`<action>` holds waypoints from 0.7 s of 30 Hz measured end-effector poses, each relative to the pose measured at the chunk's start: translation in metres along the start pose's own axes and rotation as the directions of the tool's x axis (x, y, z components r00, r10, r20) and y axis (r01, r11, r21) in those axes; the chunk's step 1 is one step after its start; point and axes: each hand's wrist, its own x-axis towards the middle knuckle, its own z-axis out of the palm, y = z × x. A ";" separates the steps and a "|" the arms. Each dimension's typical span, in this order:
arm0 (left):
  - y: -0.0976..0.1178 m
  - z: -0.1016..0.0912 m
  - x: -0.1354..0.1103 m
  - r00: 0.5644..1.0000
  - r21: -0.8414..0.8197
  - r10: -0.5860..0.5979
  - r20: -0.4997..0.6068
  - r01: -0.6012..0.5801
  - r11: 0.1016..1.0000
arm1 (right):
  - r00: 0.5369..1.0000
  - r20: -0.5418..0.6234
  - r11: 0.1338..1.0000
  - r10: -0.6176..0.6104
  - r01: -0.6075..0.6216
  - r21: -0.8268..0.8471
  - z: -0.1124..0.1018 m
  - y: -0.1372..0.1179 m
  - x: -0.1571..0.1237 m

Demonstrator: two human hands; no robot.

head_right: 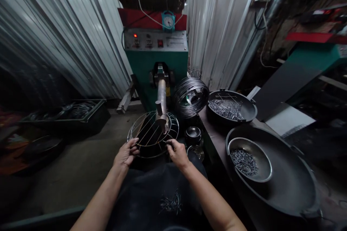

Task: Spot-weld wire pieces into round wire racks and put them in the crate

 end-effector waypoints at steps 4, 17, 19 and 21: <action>0.000 0.001 0.000 1.000 -0.046 0.002 -0.012 -0.003 0.999 | 0.999 -0.008 0.998 0.046 -0.045 0.044 -0.001 -0.001 0.003; -0.003 0.004 0.003 0.998 -0.003 0.031 -0.048 -0.031 1.000 | 0.983 0.017 0.947 0.181 -0.179 0.266 0.002 -0.003 0.005; -0.003 0.004 0.004 0.999 -0.011 0.032 -0.035 -0.032 0.999 | 0.983 0.022 0.944 0.182 -0.181 0.277 0.004 -0.002 0.006; -0.002 0.004 0.005 0.999 -0.014 0.036 -0.025 -0.036 0.999 | 0.983 0.024 0.938 0.182 -0.181 0.295 0.005 -0.002 0.009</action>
